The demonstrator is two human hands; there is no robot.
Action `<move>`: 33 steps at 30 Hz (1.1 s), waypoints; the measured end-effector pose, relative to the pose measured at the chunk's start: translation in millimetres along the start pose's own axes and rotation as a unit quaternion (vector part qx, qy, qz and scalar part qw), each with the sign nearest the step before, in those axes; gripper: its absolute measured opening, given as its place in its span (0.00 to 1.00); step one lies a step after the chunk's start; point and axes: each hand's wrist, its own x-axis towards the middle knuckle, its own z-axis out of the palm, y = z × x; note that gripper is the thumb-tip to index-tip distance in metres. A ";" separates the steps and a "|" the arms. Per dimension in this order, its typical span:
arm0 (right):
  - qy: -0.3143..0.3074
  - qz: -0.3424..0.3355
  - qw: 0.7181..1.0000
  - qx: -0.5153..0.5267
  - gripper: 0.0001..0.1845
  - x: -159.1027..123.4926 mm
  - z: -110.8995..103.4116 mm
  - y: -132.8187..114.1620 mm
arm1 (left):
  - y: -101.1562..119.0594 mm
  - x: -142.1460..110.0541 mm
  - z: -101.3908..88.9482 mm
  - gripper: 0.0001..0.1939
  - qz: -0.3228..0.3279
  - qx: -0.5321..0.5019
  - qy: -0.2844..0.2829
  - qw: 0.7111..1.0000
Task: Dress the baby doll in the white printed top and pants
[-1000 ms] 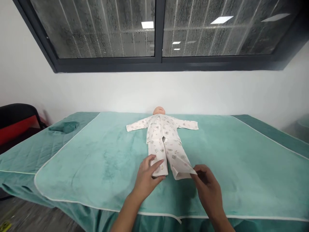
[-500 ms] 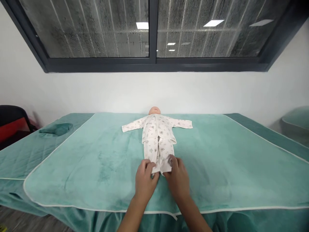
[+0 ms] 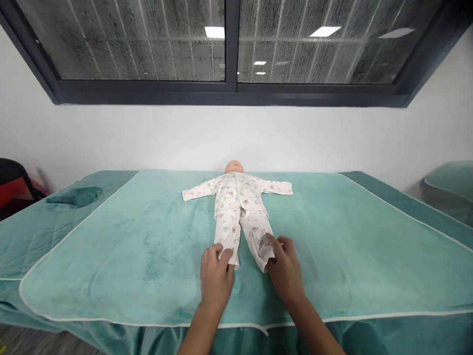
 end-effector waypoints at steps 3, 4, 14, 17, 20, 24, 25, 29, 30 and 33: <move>0.002 0.005 1.000 0.014 0.35 -5.6 8.2 -0.2 | 6.5 -0.5 0.5 0.18 0.019 0.026 -0.027 0.999; 0.002 0.005 1.000 0.017 0.36 -7.0 9.5 -1.4 | 8.4 -0.4 0.8 0.18 0.025 0.036 -0.033 0.998; -0.019 0.026 0.997 0.074 0.33 -13.3 4.0 -1.3 | 8.0 -6.2 -0.2 0.16 0.045 -0.012 0.018 0.999; -0.007 0.026 0.991 0.133 0.27 -21.3 -1.2 8.0 | 4.5 -17.1 -2.1 0.19 0.062 -0.046 0.052 0.996; 0.004 0.019 0.982 0.188 0.19 -32.2 -8.9 17.5 | 2.7 -28.2 -4.3 0.22 0.091 -0.037 0.076 0.992; -0.009 0.029 0.979 0.204 0.05 -45.0 -19.8 23.8 | 2.9 -36.1 -6.1 0.21 0.101 -0.047 0.075 0.991; -0.013 0.025 0.980 0.199 0.03 -47.2 -22.3 24.4 | 2.7 -37.0 -6.2 0.20 0.095 -0.053 0.075 0.991; -0.051 -0.016 0.984 0.170 0.03 -51.8 -29.6 25.7 | -0.4 -37.8 -5.7 0.14 0.052 -0.062 0.087 0.993; -0.055 -0.024 0.985 0.161 0.04 -52.2 -30.5 25.9 | -1.3 -37.2 -5.7 0.15 0.044 -0.054 0.087 0.994; -0.016 -0.035 0.991 0.126 0.05 -51.9 -30.9 24.2 | -1.6 -32.8 -6.5 0.21 0.041 -0.019 0.069 0.997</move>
